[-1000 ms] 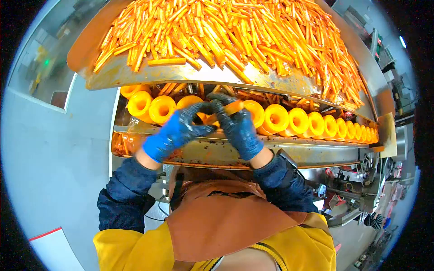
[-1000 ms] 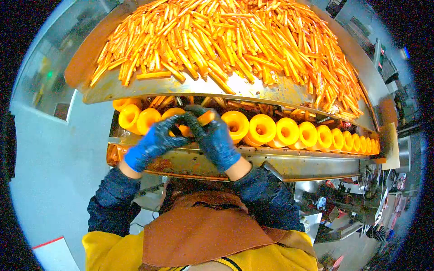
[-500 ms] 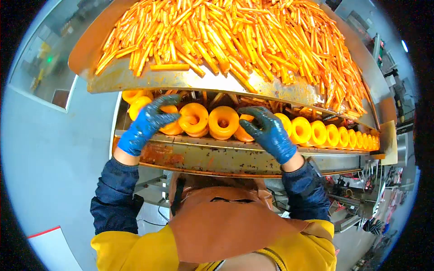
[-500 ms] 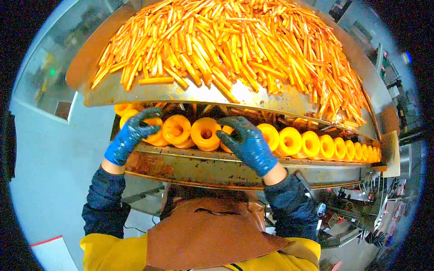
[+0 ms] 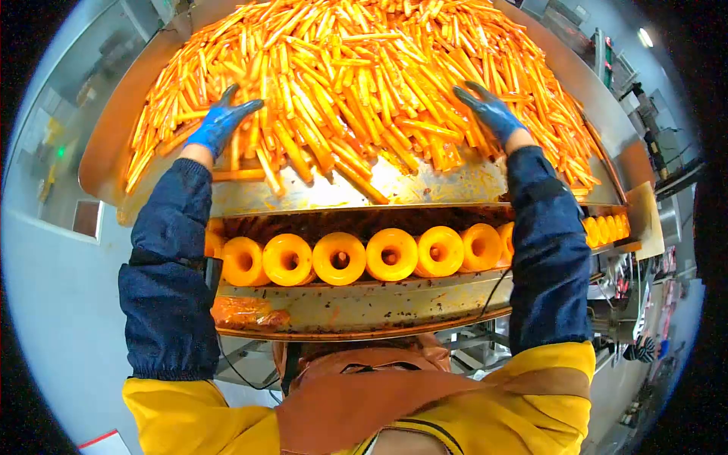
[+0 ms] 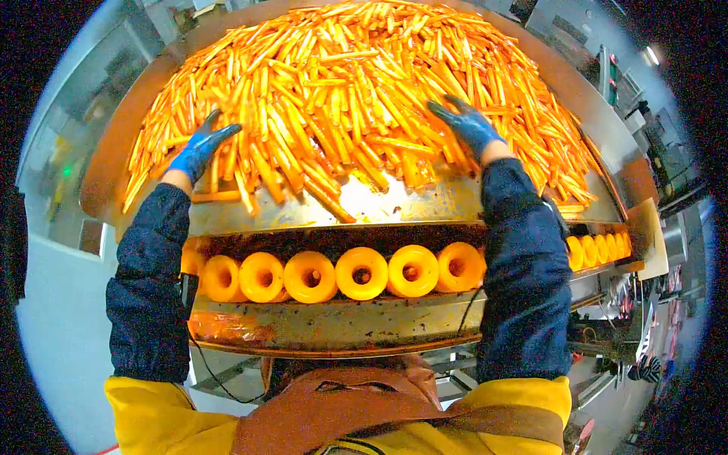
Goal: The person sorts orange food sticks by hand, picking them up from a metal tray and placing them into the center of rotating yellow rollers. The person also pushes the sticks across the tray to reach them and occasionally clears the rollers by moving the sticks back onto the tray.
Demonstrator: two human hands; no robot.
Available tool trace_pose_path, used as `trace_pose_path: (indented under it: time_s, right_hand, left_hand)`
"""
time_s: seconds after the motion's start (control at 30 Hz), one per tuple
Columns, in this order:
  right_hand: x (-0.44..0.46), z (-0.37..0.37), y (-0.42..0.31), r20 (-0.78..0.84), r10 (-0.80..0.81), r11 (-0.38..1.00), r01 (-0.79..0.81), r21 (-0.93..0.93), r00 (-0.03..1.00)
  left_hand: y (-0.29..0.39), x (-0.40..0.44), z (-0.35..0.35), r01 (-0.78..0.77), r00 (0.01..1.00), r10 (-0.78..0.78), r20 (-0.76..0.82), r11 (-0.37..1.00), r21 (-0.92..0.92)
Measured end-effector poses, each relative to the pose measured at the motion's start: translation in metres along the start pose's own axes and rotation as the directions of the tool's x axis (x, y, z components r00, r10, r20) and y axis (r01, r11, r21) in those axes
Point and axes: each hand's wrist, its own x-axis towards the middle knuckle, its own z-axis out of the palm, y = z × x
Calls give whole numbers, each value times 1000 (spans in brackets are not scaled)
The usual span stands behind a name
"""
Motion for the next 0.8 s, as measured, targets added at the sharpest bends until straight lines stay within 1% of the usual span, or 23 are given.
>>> trace_pose_path:
  time_s: [0.03,0.07,0.1,0.17,0.23,0.27,0.3,0.37,0.4,0.43,0.5,0.53,0.57,0.63,0.67,0.7,0.77,0.8]
  right_hand:
    - [30,23,15,-57,40,998,-37,54,998]
    - [38,33,5,-73,44,993,-51,-108,996]
    - [43,44,-4,-85,54,984,-67,-163,995]
    - [35,56,-26,-95,36,987,-50,-153,995]
    - [22,60,-38,-86,3,981,-20,-194,996]
    - [14,64,-40,-115,-32,976,7,-217,993]
    - [9,63,-39,-116,-30,976,4,-219,993]
    - [-2,55,-33,-92,11,990,-24,-138,996]
    - [6,51,-17,-14,47,999,-48,-18,999]
    - [4,44,-10,45,103,977,-110,182,994]
    - [0,33,6,-85,124,986,-113,119,989]
    - [-18,21,-4,-83,80,979,-63,196,993]
    - [-22,10,2,44,27,972,-36,230,999]
    - [-32,-6,18,63,-52,998,50,37,997]
    - [-35,-11,32,24,-58,995,60,-81,998]
    - [-42,-14,29,20,-55,995,57,-79,998]
    - [-63,-20,7,25,195,941,-180,-287,980]
    - [-74,-12,-7,13,123,936,-112,-334,992]
  left_hand:
    - [3,11,12,-70,997,72,29,994,-81]
    - [12,24,24,-33,999,34,41,999,-12]
    - [34,22,35,-15,997,17,-75,999,29]
    - [53,27,58,-37,996,37,-81,999,4]
    - [80,26,75,-44,998,49,-47,994,102]
    - [94,15,79,-126,991,127,-29,991,39]
    - [104,9,83,-221,975,221,16,975,-2]
    - [130,-8,86,-359,928,348,130,930,79]
    - [138,-16,83,-443,887,427,176,895,61]
    - [137,-17,82,-444,885,429,179,894,56]
    - [132,-21,73,-525,850,503,156,835,167]
    - [131,-31,67,-521,853,514,89,829,204]
    - [114,-31,62,-588,802,596,42,773,239]
    - [114,-63,44,-515,844,530,-77,843,156]
    - [107,-78,40,-497,847,518,-120,852,166]
    - [98,-91,34,-479,847,506,-162,860,176]
    - [72,-119,26,-399,885,429,-181,899,182]
    - [55,-128,27,-399,885,429,-178,899,182]
